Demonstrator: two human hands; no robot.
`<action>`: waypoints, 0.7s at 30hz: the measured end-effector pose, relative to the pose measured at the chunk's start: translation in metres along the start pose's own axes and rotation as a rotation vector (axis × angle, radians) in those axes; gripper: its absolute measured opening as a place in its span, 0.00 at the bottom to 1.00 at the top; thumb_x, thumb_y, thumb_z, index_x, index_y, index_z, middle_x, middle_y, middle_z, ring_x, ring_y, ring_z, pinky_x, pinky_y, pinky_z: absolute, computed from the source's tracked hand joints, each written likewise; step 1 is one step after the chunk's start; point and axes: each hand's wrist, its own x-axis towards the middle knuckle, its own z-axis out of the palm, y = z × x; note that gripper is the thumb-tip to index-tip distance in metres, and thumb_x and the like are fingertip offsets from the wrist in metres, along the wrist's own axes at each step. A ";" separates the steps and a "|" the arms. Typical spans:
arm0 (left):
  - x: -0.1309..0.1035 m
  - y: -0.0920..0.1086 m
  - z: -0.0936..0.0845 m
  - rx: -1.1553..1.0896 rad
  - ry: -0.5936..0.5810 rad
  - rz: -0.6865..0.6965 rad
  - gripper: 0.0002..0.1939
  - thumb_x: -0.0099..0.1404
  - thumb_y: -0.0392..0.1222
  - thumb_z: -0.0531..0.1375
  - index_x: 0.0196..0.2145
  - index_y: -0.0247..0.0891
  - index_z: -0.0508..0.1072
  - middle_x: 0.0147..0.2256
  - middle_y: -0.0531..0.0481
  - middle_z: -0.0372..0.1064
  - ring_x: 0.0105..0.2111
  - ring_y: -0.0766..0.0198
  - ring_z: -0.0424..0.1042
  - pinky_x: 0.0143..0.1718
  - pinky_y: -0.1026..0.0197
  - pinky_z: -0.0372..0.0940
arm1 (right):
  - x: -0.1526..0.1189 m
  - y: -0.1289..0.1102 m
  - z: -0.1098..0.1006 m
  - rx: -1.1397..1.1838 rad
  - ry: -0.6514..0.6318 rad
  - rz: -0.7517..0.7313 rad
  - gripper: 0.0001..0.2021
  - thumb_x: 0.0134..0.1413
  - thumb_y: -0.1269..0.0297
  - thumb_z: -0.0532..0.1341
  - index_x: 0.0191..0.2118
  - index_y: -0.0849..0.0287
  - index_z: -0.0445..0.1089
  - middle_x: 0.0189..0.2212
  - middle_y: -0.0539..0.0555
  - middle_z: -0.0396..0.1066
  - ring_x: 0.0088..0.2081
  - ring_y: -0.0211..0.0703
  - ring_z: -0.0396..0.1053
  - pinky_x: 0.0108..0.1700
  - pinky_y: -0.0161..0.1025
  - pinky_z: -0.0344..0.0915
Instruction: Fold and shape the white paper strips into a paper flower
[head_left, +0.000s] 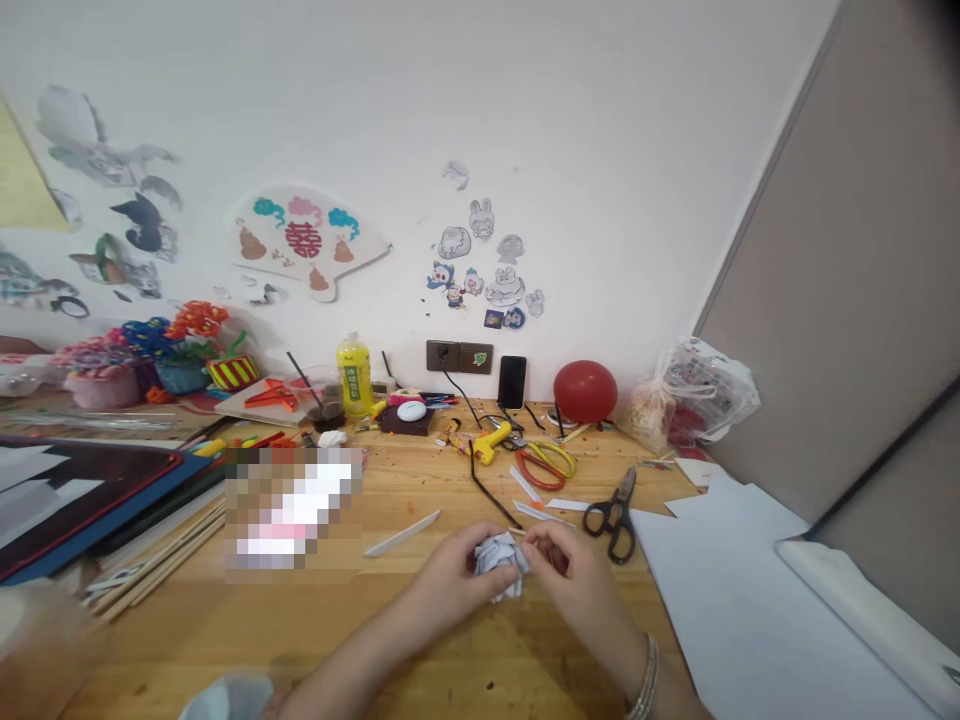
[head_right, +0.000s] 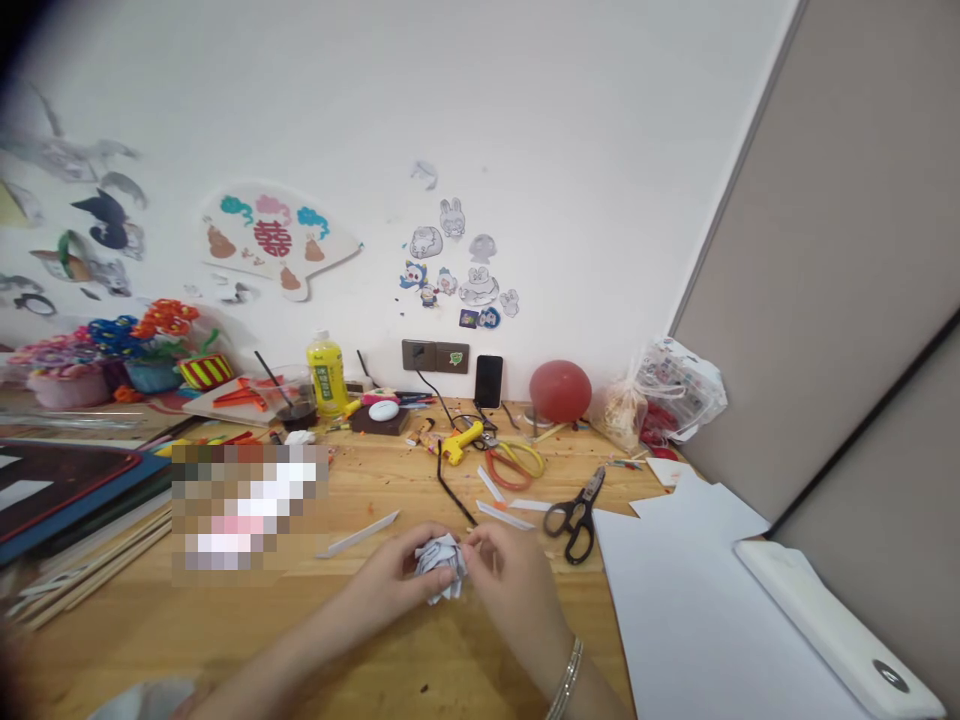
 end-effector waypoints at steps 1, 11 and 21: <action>0.000 -0.001 0.000 -0.036 0.002 -0.004 0.16 0.52 0.46 0.61 0.36 0.34 0.69 0.32 0.49 0.69 0.33 0.61 0.66 0.35 0.63 0.61 | 0.001 0.000 -0.001 0.022 0.019 0.004 0.10 0.53 0.62 0.54 0.30 0.60 0.69 0.22 0.51 0.68 0.24 0.39 0.62 0.25 0.33 0.57; 0.002 -0.003 -0.003 -0.395 0.000 -0.038 0.32 0.46 0.56 0.64 0.47 0.40 0.64 0.37 0.49 0.67 0.39 0.59 0.66 0.41 0.59 0.60 | 0.004 0.004 -0.002 0.149 -0.065 0.007 0.13 0.53 0.60 0.52 0.23 0.60 0.65 0.19 0.48 0.64 0.23 0.38 0.61 0.25 0.33 0.56; 0.003 -0.010 0.006 -0.456 0.048 -0.028 0.28 0.46 0.52 0.67 0.43 0.37 0.67 0.38 0.46 0.69 0.39 0.58 0.67 0.41 0.58 0.61 | 0.000 -0.002 -0.005 0.024 0.029 -0.108 0.07 0.51 0.63 0.56 0.30 0.59 0.69 0.23 0.49 0.67 0.24 0.38 0.62 0.26 0.32 0.56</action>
